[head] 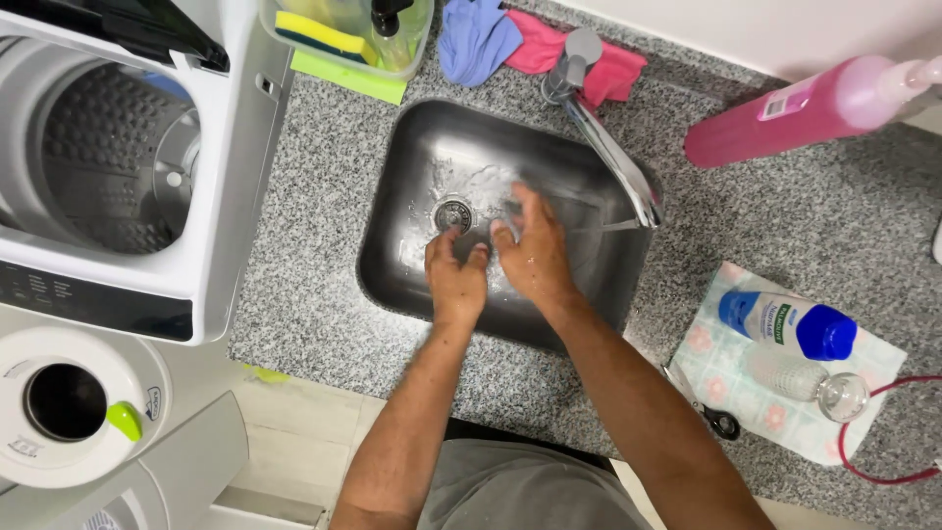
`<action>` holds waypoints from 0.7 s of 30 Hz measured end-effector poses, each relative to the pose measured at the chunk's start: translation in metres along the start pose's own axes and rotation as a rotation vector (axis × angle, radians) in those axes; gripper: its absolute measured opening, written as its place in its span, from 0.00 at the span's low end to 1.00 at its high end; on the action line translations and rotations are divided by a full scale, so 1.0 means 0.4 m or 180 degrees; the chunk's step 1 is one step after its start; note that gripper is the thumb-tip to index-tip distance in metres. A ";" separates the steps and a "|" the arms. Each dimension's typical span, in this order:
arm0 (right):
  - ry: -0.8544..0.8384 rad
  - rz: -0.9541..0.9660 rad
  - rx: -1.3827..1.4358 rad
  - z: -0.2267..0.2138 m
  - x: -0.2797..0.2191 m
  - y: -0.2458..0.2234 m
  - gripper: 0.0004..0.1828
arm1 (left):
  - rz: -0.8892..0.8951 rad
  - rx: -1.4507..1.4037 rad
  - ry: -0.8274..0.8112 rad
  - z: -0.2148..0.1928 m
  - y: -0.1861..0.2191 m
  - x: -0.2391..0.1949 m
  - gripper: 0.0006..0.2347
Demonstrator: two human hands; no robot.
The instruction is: Washing a plastic bottle with a sponge and soap, followed by a thorough hand washing in a sink.
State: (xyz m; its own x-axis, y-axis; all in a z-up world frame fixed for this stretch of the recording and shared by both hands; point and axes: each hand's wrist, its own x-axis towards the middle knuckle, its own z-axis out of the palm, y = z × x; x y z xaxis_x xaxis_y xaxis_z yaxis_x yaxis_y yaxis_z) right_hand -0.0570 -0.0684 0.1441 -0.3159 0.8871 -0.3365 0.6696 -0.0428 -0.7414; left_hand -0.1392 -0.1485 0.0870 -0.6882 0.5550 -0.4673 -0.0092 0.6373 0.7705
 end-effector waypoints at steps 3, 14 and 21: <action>0.0698 -0.1004 0.0359 -0.054 -0.002 -0.058 0.29 | 0.0287 0.0198 -0.0174 -0.012 0.019 -0.038 0.19; 0.0567 -0.0658 -0.0294 -0.167 0.103 -0.185 0.45 | 0.0325 0.0938 -0.1099 -0.054 0.048 -0.040 0.19; 0.0317 -0.0139 -0.0859 -0.194 0.002 -0.169 0.44 | 0.0939 0.1429 -0.1034 -0.065 0.040 -0.029 0.19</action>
State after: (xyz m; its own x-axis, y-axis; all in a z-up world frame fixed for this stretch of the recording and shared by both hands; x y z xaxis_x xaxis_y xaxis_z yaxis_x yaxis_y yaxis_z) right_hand -0.0504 -0.0289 0.2392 -0.2897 0.9268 -0.2391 0.8157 0.1084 -0.5683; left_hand -0.1501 -0.1585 0.1162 -0.3590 0.8310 -0.4249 0.5018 0.5557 0.6629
